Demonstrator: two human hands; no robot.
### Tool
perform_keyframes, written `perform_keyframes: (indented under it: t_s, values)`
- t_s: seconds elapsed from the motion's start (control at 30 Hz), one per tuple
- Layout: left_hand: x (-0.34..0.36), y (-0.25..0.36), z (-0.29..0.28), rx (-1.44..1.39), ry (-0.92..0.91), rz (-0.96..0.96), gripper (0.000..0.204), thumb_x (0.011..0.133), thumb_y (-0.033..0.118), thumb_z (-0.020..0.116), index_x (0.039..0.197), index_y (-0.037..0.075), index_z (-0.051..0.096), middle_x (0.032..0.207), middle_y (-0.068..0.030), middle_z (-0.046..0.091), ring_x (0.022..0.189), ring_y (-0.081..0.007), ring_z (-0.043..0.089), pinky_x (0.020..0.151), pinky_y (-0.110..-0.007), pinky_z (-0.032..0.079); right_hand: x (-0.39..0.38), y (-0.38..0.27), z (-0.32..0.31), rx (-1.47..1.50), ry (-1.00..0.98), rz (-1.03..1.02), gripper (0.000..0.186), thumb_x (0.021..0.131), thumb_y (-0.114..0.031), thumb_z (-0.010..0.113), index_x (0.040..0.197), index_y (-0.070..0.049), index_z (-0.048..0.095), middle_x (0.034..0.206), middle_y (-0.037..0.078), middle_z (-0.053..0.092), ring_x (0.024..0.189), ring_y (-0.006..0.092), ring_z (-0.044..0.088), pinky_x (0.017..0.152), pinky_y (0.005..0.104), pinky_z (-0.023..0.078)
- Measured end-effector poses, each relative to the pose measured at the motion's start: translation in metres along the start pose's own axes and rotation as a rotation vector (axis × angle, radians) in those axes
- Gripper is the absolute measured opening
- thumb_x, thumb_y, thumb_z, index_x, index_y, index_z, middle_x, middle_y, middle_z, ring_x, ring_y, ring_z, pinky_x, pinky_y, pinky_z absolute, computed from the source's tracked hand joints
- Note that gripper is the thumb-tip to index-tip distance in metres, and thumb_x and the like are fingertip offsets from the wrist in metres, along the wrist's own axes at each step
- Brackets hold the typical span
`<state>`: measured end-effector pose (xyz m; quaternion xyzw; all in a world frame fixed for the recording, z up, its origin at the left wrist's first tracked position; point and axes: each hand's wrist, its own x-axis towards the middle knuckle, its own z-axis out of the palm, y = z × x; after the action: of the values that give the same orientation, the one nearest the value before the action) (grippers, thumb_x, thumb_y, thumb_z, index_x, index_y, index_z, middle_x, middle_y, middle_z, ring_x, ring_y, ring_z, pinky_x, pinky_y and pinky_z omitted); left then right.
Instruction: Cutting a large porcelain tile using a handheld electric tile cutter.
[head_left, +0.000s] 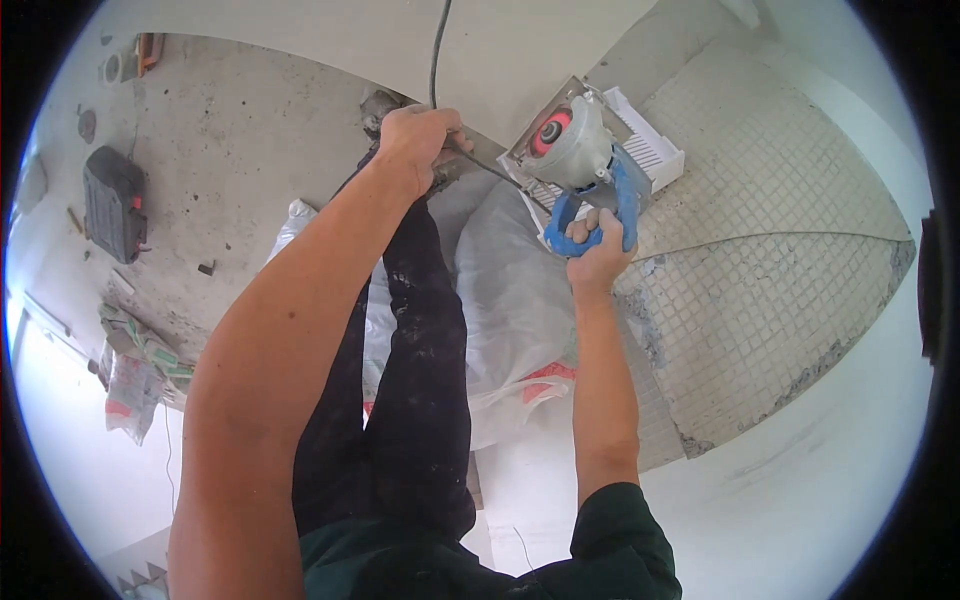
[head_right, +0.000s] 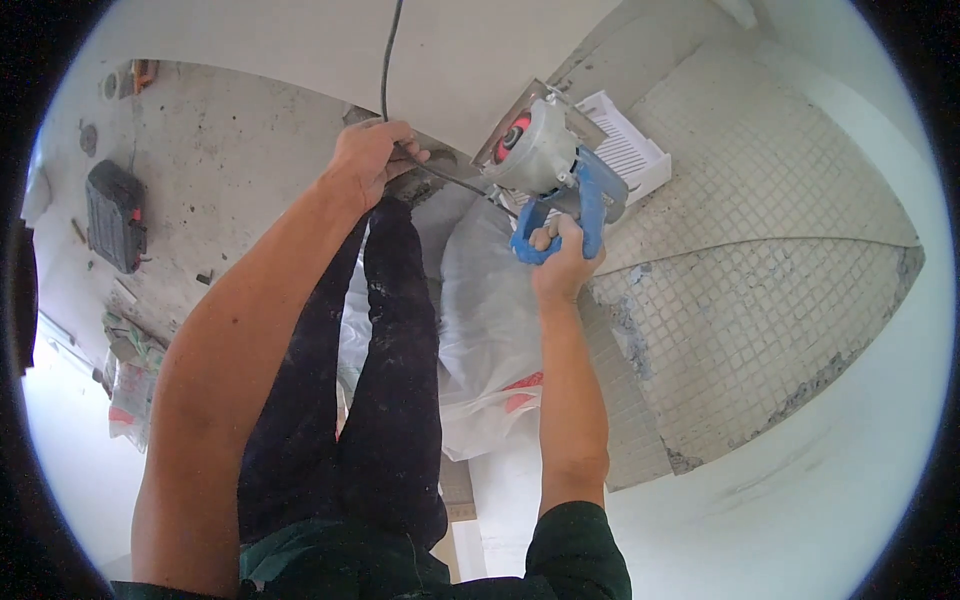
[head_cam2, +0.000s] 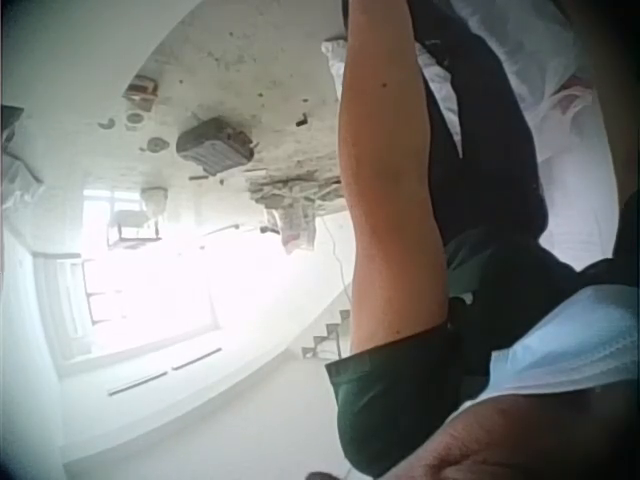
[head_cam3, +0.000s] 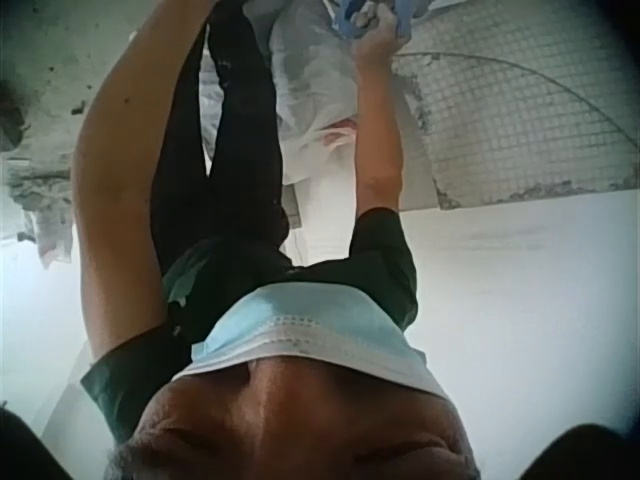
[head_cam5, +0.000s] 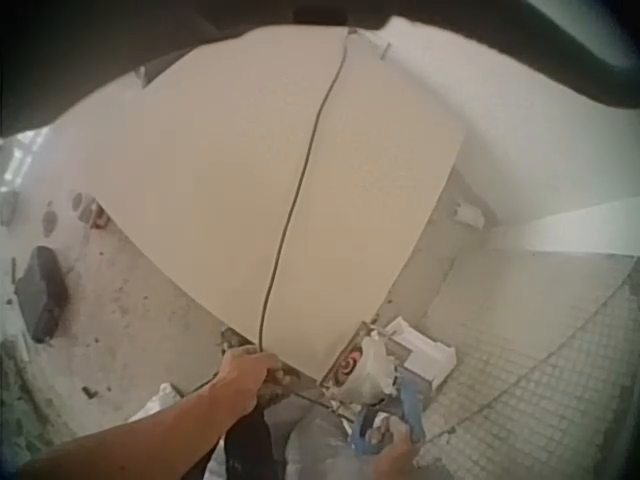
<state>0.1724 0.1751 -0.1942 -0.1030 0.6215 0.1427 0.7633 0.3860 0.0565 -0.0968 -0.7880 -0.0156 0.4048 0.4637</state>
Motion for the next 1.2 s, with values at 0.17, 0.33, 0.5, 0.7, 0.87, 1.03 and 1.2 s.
perform_keyframes:
  t_s: [0.17,0.33,0.5,0.7,0.87,1.03,1.2]
  values:
    - [-0.003,0.0015,0.0018,0.023,-0.009,0.014,0.004,0.083,-0.001,0.06,0.085,-0.004,0.058,0.077,-0.0113,0.06,0.071,-0.0247,0.064,0.072,-0.036,0.058,-0.0005,0.0012,-0.0019,-0.03,-0.012,-0.005,0.009,0.083,-0.009,0.055,0.077,-0.005,0.049,0.067,0.005,0.047,0.051,0.0182,0.045,0.055,0.0372,0.042]
    - [-0.0004,0.0019,0.0005,0.039,0.003,0.008,0.004,0.082,-0.001,0.061,0.084,-0.004,0.059,0.077,-0.0116,0.06,0.072,-0.0252,0.065,0.071,-0.035,0.059,-0.0022,0.0025,-0.0019,-0.031,-0.031,0.003,0.008,0.083,-0.008,0.054,0.078,-0.006,0.05,0.065,0.004,0.047,0.051,0.018,0.046,0.055,0.0366,0.043]
    - [-0.006,0.0044,0.0043,0.015,0.015,0.011,0.004,0.082,-0.002,0.061,0.082,-0.005,0.058,0.077,-0.0109,0.059,0.07,-0.0244,0.064,0.072,-0.034,0.061,-0.0034,0.001,-0.0024,-0.035,-0.044,-0.01,0.008,0.083,-0.006,0.055,0.079,-0.007,0.048,0.064,0.005,0.047,0.05,0.018,0.046,0.054,0.0366,0.043]
    - [-0.0054,0.0055,0.0028,0.023,0.015,0.017,0.004,0.082,-0.002,0.061,0.082,-0.004,0.058,0.077,-0.0108,0.059,0.07,-0.0243,0.064,0.072,-0.034,0.061,-0.0054,0.0023,0.0002,-0.026,-0.031,-0.016,0.009,0.082,-0.005,0.056,0.079,-0.008,0.048,0.064,0.005,0.047,0.049,0.0183,0.045,0.052,0.0367,0.043]
    - [-0.0036,0.0045,0.0013,0.032,0.013,0.019,0.005,0.082,-0.001,0.061,0.083,-0.004,0.058,0.077,-0.0109,0.059,0.071,-0.0244,0.064,0.072,-0.035,0.061,-0.0078,0.0004,0.0042,0.037,0.003,-0.003,0.008,0.078,-0.001,0.056,0.072,-0.003,0.051,0.063,0.005,0.049,0.047,0.0172,0.044,0.049,0.0328,0.04]
    - [-0.0019,0.0037,-0.001,0.037,0.005,0.021,0.006,0.082,-0.001,0.061,0.084,-0.005,0.058,0.078,-0.0108,0.059,0.071,-0.0244,0.064,0.072,-0.035,0.061,-0.0098,0.0017,0.0046,0.043,0.015,0.007,0.006,0.078,-0.001,0.056,0.073,-0.002,0.052,0.063,0.006,0.049,0.046,0.0174,0.043,0.048,0.0329,0.04]
    - [-0.0007,0.0029,-0.0005,0.014,0.025,0.018,0.006,0.082,-0.001,0.061,0.085,-0.005,0.058,0.078,-0.0105,0.058,0.07,-0.0238,0.064,0.072,-0.035,0.061,-0.0087,0.0062,-0.001,0.056,0.004,0.007,0.005,0.077,-0.001,0.056,0.074,-0.002,0.053,0.064,0.005,0.05,0.047,0.0171,0.044,0.048,0.0324,0.04]
